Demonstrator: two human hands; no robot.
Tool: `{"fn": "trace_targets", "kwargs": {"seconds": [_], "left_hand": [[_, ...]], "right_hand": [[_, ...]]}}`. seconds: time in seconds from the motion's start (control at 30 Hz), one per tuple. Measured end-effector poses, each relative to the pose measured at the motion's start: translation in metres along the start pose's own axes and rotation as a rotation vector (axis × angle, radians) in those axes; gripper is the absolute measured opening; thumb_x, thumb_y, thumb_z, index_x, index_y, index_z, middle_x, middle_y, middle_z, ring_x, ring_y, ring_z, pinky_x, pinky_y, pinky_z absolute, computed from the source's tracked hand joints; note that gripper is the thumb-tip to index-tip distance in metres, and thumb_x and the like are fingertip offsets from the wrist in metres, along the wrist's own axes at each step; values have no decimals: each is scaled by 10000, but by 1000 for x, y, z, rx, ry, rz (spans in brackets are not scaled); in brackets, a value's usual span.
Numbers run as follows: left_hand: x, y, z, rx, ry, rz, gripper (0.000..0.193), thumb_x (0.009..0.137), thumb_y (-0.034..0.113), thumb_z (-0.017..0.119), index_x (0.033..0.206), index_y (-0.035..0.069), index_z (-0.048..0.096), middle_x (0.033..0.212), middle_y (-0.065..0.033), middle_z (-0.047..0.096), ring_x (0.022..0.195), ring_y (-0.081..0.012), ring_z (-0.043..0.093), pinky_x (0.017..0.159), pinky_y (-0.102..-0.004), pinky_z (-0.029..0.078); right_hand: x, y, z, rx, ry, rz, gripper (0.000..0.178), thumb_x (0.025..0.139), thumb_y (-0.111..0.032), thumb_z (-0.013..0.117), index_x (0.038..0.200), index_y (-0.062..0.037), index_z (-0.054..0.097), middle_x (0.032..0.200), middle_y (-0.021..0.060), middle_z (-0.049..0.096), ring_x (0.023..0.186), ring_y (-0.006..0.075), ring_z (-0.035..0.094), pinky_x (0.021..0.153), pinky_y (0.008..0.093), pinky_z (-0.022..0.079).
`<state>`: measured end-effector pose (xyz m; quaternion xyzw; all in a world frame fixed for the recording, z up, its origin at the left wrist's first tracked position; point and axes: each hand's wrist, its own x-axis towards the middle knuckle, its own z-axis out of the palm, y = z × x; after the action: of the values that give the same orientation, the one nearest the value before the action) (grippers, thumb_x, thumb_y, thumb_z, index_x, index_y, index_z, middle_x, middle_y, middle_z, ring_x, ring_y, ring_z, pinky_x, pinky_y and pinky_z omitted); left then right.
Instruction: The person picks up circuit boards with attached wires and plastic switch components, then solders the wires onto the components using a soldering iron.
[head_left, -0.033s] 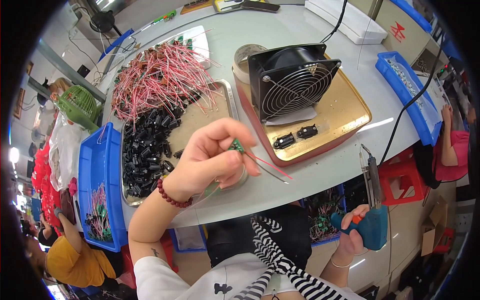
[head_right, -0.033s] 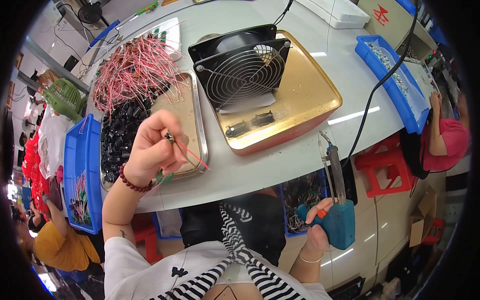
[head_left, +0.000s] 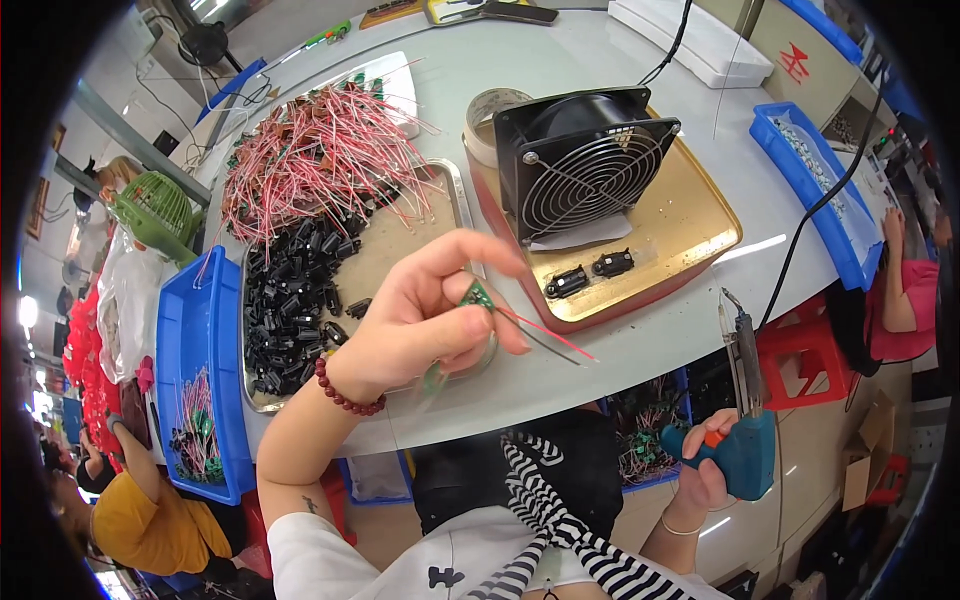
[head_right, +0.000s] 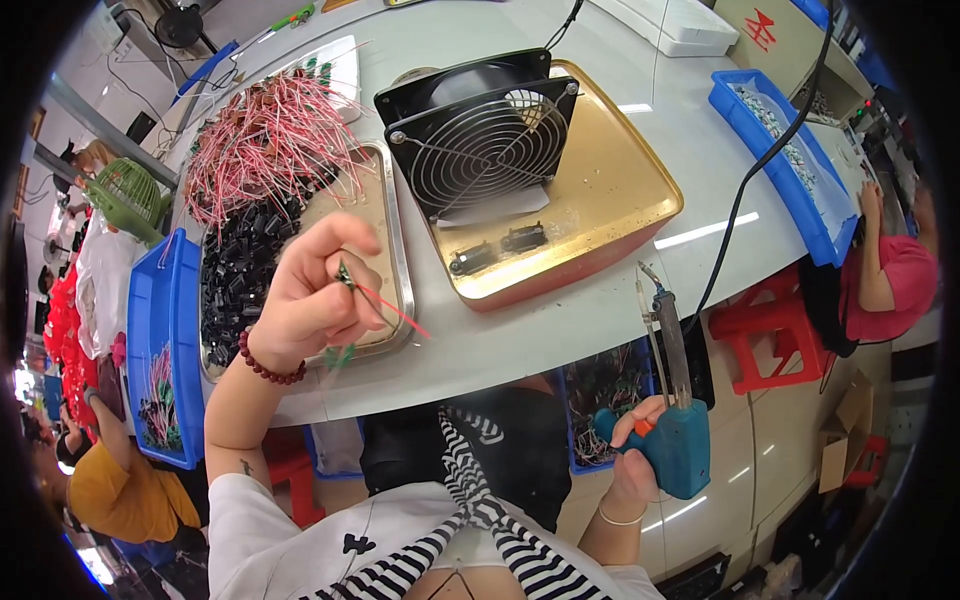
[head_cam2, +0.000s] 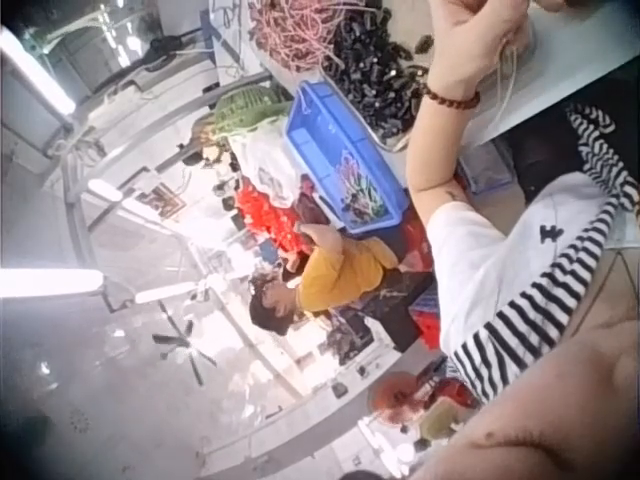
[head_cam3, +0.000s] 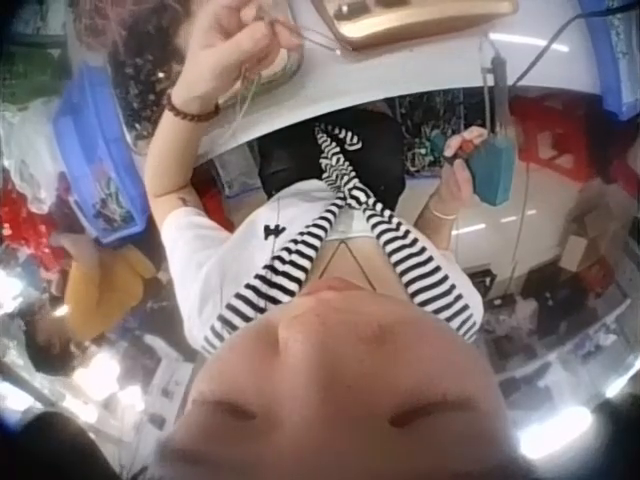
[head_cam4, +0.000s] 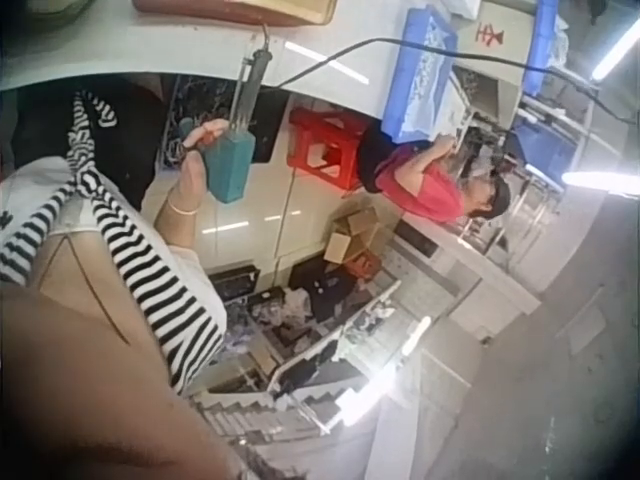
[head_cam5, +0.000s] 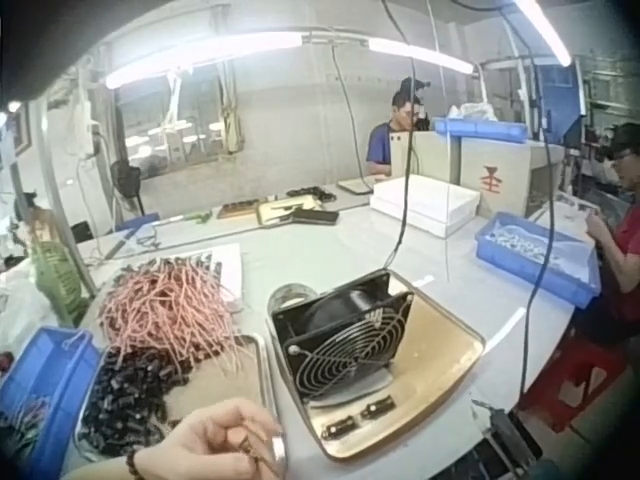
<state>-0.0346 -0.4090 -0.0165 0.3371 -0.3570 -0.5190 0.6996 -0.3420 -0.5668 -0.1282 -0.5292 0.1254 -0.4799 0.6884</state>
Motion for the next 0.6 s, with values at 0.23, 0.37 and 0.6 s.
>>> {"fn": "trace_targets", "kwargs": {"seconds": [0.23,0.37,0.6], "left_hand": [[8,-6,-5,172,31,-177,188,842,93,619,1007,26,561,860,-101,668,654,-35,554,501,-152,333],[18,-5,2,243,101,-163,161,841,91,618,968,6,564,921,-111,661,773,-74,562,614,-180,381],[22,-6,8,358,125,-91,145,843,-2,523,976,-25,577,965,-84,628,992,-145,588,860,-266,439]], "right_hand": [[1,0,-1,-13,11,27,446,660,-99,622,1049,20,438,991,151,449,602,173,501,543,240,394],[1,1,-2,-25,27,26,451,658,-106,624,1049,21,438,991,151,449,599,172,499,540,238,394],[4,6,-4,-17,35,26,453,655,-107,618,1051,20,440,985,150,455,595,174,497,528,240,391]]}}
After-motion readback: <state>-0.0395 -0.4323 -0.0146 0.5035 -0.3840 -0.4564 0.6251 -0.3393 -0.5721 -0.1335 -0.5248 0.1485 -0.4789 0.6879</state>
